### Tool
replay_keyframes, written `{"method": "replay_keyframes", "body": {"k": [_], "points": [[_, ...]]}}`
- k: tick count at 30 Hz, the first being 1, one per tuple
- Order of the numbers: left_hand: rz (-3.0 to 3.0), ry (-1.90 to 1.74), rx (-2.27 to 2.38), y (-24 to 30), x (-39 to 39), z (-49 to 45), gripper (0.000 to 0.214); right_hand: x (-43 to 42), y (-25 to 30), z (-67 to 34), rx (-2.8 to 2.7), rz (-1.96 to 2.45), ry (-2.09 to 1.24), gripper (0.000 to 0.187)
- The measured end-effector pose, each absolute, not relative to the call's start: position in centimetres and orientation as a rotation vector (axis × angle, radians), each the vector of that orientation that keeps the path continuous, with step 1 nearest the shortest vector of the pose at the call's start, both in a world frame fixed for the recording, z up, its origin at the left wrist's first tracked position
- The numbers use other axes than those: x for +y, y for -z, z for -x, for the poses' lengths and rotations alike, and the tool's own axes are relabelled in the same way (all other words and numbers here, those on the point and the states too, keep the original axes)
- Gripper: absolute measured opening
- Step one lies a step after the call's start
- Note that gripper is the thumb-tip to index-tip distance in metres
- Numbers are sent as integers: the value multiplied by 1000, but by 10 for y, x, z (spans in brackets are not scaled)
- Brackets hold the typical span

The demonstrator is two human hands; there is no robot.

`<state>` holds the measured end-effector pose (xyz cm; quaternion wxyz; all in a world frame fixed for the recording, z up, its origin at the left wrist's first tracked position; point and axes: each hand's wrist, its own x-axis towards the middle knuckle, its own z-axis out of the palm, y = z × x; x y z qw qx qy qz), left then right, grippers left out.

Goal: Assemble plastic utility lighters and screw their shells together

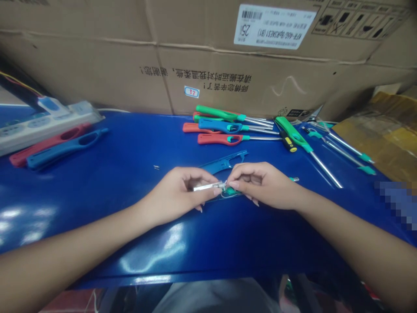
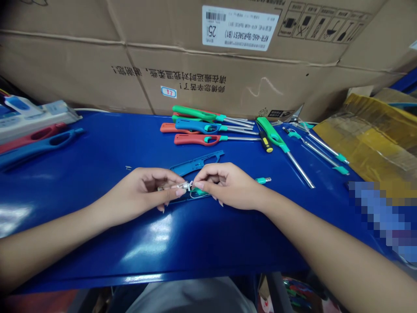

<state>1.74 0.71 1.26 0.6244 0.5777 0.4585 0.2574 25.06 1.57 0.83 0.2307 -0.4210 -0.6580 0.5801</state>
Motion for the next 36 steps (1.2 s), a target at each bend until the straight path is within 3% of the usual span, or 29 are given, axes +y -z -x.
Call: {"method": "replay_keyframes", "body": {"k": [36], "points": [[-1347, -593, 1083, -12, 4, -17, 21, 13, -5, -250, -1883, 1146, -1487, 18]]}}
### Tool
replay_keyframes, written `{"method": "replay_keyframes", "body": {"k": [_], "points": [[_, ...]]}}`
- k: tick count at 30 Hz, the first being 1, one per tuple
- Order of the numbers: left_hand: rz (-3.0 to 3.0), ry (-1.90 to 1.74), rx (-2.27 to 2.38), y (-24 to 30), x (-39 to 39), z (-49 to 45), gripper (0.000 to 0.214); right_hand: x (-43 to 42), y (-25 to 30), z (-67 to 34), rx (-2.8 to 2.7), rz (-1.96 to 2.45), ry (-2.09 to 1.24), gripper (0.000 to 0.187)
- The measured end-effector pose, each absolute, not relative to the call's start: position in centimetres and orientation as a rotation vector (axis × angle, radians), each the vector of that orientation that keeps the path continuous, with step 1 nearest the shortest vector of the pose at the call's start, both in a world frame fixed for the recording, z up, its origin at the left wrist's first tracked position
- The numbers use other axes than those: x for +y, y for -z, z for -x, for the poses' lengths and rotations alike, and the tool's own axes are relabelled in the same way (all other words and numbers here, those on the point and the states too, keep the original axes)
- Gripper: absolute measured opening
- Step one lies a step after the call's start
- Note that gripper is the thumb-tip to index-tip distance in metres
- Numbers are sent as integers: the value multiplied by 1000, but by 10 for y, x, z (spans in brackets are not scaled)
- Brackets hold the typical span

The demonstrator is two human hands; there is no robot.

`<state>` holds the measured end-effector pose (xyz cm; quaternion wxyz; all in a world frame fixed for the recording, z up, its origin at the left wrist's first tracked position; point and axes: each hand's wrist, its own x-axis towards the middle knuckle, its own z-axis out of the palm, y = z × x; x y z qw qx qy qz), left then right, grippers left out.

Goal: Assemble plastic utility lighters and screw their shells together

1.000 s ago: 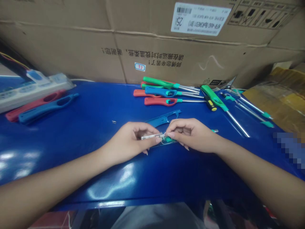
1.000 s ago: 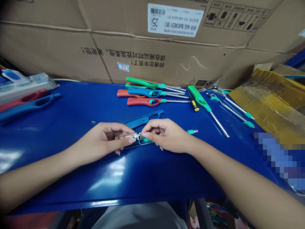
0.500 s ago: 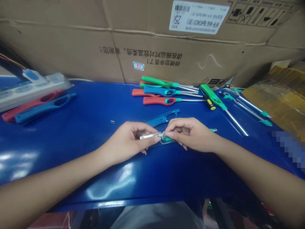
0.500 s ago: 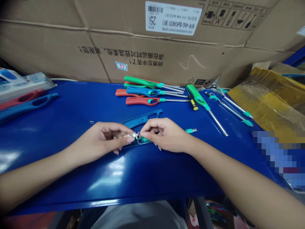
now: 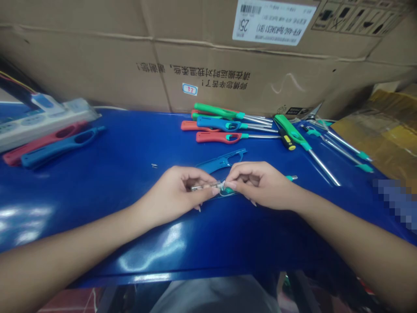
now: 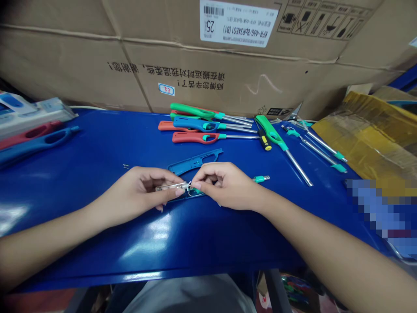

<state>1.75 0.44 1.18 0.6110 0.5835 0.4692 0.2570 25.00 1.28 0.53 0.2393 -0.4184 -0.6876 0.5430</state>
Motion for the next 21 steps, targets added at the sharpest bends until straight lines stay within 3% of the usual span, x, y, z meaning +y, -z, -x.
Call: {"method": "replay_keyframes", "body": {"k": [21], "points": [[-1367, -600, 1138, -9, 0, -21, 22, 9, -5, -242, -1830, 1201, -1451, 21]]}}
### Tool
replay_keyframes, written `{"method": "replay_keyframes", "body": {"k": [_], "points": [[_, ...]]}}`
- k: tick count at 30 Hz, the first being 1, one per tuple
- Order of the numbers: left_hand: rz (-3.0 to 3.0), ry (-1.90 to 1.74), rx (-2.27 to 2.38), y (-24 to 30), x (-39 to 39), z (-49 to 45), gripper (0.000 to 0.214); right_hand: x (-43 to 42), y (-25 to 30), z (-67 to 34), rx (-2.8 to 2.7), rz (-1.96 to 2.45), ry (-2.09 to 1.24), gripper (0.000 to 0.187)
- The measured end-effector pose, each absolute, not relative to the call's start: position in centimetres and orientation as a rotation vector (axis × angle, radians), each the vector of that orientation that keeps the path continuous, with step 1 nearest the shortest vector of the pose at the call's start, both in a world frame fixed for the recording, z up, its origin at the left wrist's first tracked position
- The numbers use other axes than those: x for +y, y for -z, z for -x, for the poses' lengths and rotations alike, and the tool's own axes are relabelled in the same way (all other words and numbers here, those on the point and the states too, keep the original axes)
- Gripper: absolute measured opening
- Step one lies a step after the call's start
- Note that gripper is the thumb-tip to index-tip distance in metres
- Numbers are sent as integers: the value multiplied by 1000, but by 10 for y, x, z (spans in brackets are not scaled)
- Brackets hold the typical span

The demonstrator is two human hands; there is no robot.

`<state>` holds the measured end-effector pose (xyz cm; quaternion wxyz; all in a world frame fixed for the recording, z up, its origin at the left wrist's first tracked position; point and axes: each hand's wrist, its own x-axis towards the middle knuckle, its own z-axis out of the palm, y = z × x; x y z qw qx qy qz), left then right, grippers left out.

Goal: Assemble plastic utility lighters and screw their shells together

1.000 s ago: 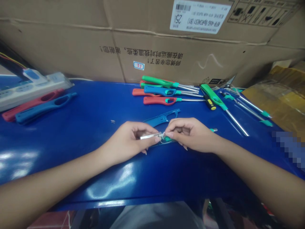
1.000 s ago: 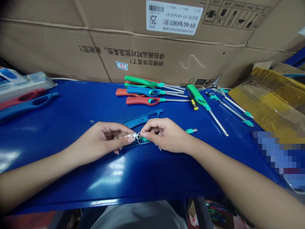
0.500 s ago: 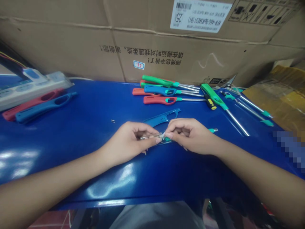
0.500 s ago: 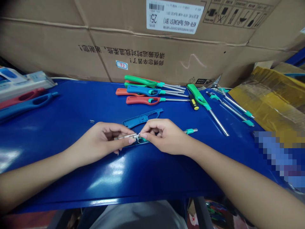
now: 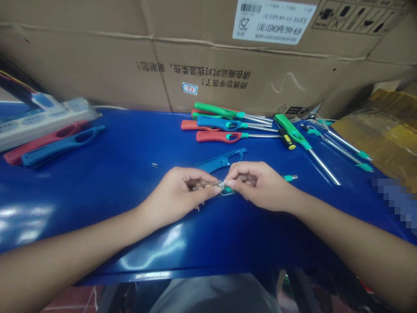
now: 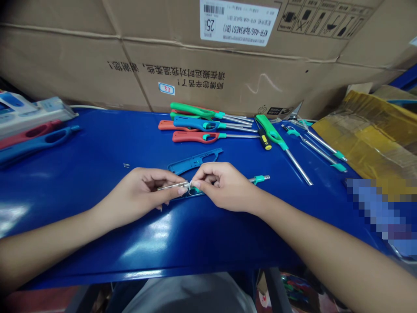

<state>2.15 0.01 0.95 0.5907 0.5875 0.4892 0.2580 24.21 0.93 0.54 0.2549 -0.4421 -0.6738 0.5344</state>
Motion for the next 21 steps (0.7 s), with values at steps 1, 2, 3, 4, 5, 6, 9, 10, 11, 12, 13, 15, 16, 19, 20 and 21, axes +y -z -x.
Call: {"method": "replay_keyframes", "body": {"k": [1, 2, 3, 4, 5, 6, 9, 10, 11, 12, 13, 15, 16, 19, 20, 21], "points": [[-1363, -601, 1144, -9, 0, -22, 22, 9, -5, -241, -1827, 1193, -1443, 20], [-1359, -601, 1149, -9, 1, -21, 23, 9, -5, -240, -1819, 1182, -1438, 19], [-1356, -602, 1153, -10, 2, -21, 23, 9, -5, -240, -1805, 1171, -1437, 19], [-1353, -603, 1153, -10, 3, -21, 23, 9, -6, -239, -1784, 1166, -1442, 19], [-1350, -605, 1150, -10, 3, -20, 23, 9, -6, -239, -1758, 1171, -1451, 20], [-1345, -607, 1143, -10, 5, -20, 23, 10, -6, -239, -1732, 1185, -1464, 21], [-1317, -616, 1129, -11, 7, -18, 22, 11, -7, -239, -1669, 1231, -1523, 27], [-1309, -617, 1127, -11, 8, -18, 22, 12, -7, -239, -1654, 1233, -1539, 28], [-1305, -617, 1127, -11, 8, -18, 22, 12, -8, -240, -1642, 1228, -1547, 29], [-1306, -614, 1125, -11, 9, -17, 21, 13, -8, -240, -1633, 1220, -1547, 30], [-1309, -610, 1125, -11, 9, -17, 21, 13, -8, -240, -1628, 1214, -1540, 31], [-1319, -602, 1129, -11, 8, -17, 21, 13, -7, -240, -1634, 1217, -1512, 30], [-1325, -600, 1132, -11, 8, -17, 21, 14, -7, -241, -1645, 1221, -1497, 29], [-1344, -591, 1137, -11, 6, -17, 23, 13, -5, -241, -1682, 1228, -1486, 26], [-1347, -589, 1138, -10, 6, -17, 23, 13, -4, -242, -1691, 1225, -1485, 25], [-1348, -589, 1141, -10, 6, -18, 23, 13, -4, -242, -1697, 1221, -1484, 24]]}}
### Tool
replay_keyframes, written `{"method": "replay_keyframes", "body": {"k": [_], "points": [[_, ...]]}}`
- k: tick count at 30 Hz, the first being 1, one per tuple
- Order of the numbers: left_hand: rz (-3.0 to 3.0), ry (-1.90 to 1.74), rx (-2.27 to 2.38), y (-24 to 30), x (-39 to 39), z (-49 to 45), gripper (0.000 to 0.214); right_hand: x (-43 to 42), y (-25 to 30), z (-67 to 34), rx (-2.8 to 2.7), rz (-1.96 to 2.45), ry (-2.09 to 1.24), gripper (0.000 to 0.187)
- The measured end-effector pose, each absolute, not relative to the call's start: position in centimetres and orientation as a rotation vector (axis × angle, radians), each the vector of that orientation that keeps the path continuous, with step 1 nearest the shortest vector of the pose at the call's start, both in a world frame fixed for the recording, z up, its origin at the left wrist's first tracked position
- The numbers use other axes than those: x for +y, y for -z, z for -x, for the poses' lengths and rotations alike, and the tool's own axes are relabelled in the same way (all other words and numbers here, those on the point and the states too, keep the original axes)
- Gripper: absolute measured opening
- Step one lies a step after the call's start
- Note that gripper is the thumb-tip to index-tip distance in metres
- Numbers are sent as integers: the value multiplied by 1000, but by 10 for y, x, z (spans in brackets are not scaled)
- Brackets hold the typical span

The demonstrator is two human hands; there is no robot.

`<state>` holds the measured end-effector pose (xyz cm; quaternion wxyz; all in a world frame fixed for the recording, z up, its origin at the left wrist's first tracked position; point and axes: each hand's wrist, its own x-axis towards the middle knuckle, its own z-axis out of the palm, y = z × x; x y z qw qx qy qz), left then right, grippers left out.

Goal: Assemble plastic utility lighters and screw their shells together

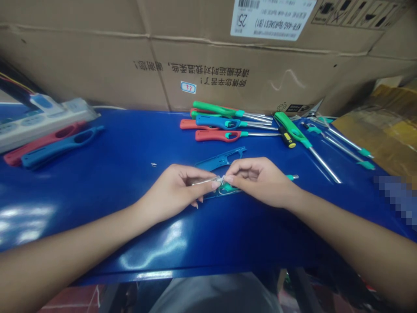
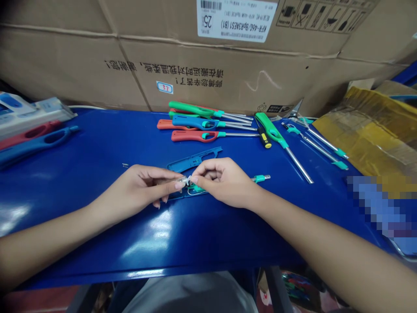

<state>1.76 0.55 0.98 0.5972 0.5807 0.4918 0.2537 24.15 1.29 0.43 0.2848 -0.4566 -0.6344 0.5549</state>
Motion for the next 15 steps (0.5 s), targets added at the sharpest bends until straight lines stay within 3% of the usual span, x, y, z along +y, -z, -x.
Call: {"method": "replay_keyframes", "body": {"k": [15], "points": [[-1370, -604, 1122, -10, 4, -19, 26, 14, -14, -241, -1569, 1187, -1602, 30]]}}
